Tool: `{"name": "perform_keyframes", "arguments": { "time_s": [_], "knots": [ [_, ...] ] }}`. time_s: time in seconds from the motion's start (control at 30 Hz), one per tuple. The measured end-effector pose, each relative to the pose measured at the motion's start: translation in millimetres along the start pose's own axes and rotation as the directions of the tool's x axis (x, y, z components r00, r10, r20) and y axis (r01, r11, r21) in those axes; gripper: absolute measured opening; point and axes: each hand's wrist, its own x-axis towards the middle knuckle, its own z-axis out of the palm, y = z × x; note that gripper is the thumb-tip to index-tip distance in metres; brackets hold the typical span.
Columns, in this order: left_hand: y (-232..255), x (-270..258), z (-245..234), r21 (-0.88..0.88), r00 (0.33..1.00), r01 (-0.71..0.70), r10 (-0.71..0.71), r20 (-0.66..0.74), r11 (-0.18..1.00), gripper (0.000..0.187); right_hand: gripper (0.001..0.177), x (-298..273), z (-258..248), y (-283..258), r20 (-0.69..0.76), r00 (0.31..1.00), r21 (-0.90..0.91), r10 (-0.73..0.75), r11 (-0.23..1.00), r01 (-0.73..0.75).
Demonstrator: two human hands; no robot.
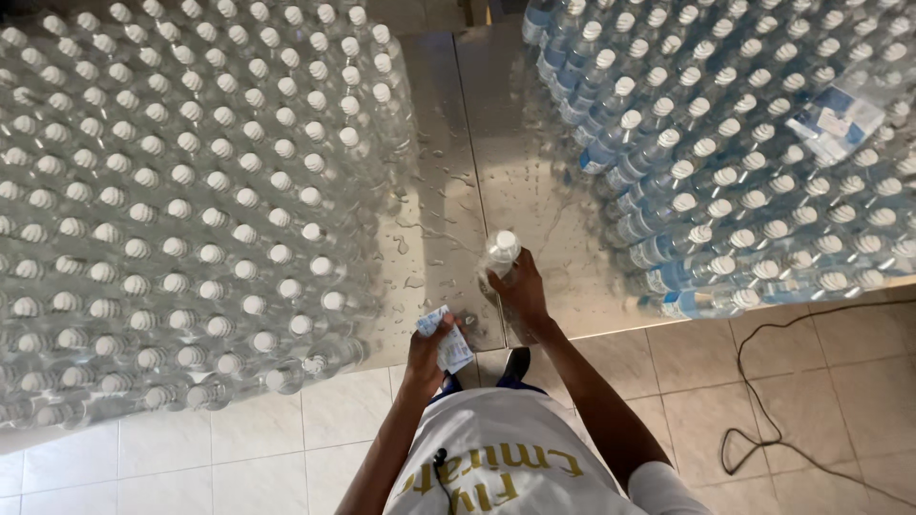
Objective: The person stands at a table filled with water bottles and applies labels to them. They pick up a bottle, place a label on it, and then set it down. The person also handles a small box of labels and a plastic-wrapped pack of bottles.
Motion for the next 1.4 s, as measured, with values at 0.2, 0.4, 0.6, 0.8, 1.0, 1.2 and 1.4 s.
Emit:
{"name": "perform_keyframes", "arguments": {
  "time_s": [0.2, 0.4, 0.6, 0.8, 1.0, 1.2, 1.4],
  "knots": [
    [-9.3, 24.9, 43.3, 0.105, 0.995, -0.009, -0.002, 0.101, 0.994, 0.038, 0.081, -40.3, -53.1, -3.2, 0.069, 0.968, 0.197, 0.240, 0.948, -0.249],
    [-24.5, 25.4, 69.8, 0.043, 0.993, 0.032, -0.036, 0.108, 0.999, 0.040, 0.076, -67.5, -68.4, -2.5, -0.171, 0.984, 0.162, 0.046, 0.987, -0.018],
    [-38.7, 19.9, 81.2, 0.008, 0.986, 0.055, -0.056, 0.158, 0.998, 0.044, 0.050, -108.2, -77.3, -30.6, 0.146, 0.955, 0.527, 0.258, 0.797, -0.296],
    [-24.5, -4.3, 99.0, -0.032, 0.955, 0.123, -0.110, 0.275, 0.992, 0.064, 0.032, -92.2, -86.6, -36.3, 0.130, 0.950, 0.580, 0.283, 0.756, -0.304],
    [-13.9, -8.3, 99.9, -0.241, 0.959, 0.163, -0.097, 0.265, 0.957, 0.051, 0.023, -90.2, -93.7, -28.3, 0.190, 0.959, 0.493, 0.208, 0.825, -0.277],
    [-33.1, 21.0, 68.9, -0.130, 0.982, 0.084, -0.060, 0.179, 0.988, 0.032, 0.020, -89.8, -138.2, -72.7, 0.149, 0.988, 0.342, 0.046, 0.935, -0.095],
    [17.5, -38.2, 115.8, 0.182, 0.885, -0.144, 0.044, 0.463, 0.973, 0.027, 0.018, -79.4, -181.4, -110.8, 0.158, 0.985, 0.313, -0.062, 0.950, 0.009]
  ]
}}
